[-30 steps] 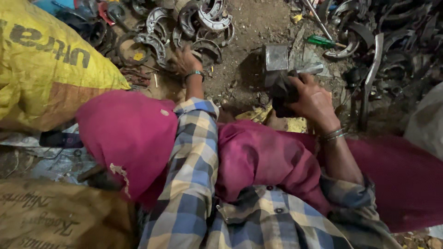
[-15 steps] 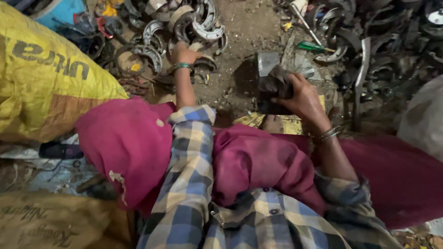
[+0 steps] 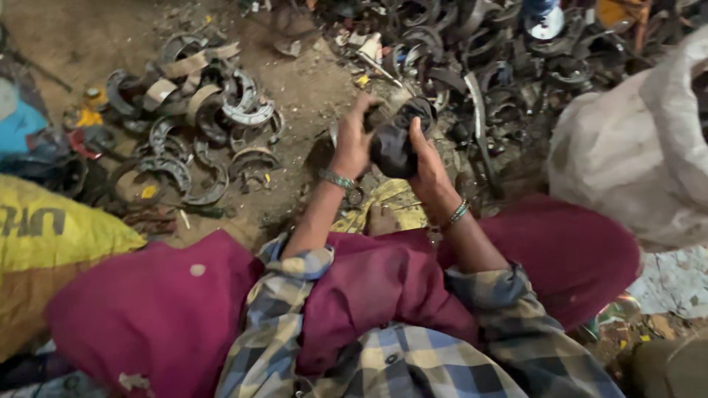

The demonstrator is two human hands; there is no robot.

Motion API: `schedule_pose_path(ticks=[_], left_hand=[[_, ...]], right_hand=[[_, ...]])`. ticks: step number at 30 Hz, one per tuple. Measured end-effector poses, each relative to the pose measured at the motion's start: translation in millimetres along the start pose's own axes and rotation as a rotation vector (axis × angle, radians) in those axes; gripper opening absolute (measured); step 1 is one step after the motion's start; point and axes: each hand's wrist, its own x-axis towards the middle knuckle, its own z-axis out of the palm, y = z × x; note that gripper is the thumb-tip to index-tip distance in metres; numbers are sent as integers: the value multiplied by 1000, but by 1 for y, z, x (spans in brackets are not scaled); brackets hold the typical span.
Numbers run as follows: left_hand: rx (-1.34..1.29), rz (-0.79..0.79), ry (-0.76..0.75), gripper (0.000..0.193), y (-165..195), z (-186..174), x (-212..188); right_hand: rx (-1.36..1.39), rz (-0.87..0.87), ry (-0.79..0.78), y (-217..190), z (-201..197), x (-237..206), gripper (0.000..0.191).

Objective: The person sits on the ground in a scrap-metal yard and hammers curved metal brake-shoe parts on a small anvil, repositioning and turning each piece between strikes, then sets finished pieces aside and picks up the next part from the pile.

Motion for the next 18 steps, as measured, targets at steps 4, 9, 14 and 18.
schedule_pose_path(ticks=[4,9,14,18], left_hand=[[56,208,-129,41,32,7,-6],[-104,105,-398,48,55,-3,5],[-308,19,-454,39,69,-28,16],[-367,-132,-393,28,82,-61,23]], right_hand=[[24,-85,18,2,-12,-4,36],[107,-278,73,-4,-11,-12,40],[81,-276,6,-21,-5,-20,43],[43,-332,-54,-34,-4,-24,50]])
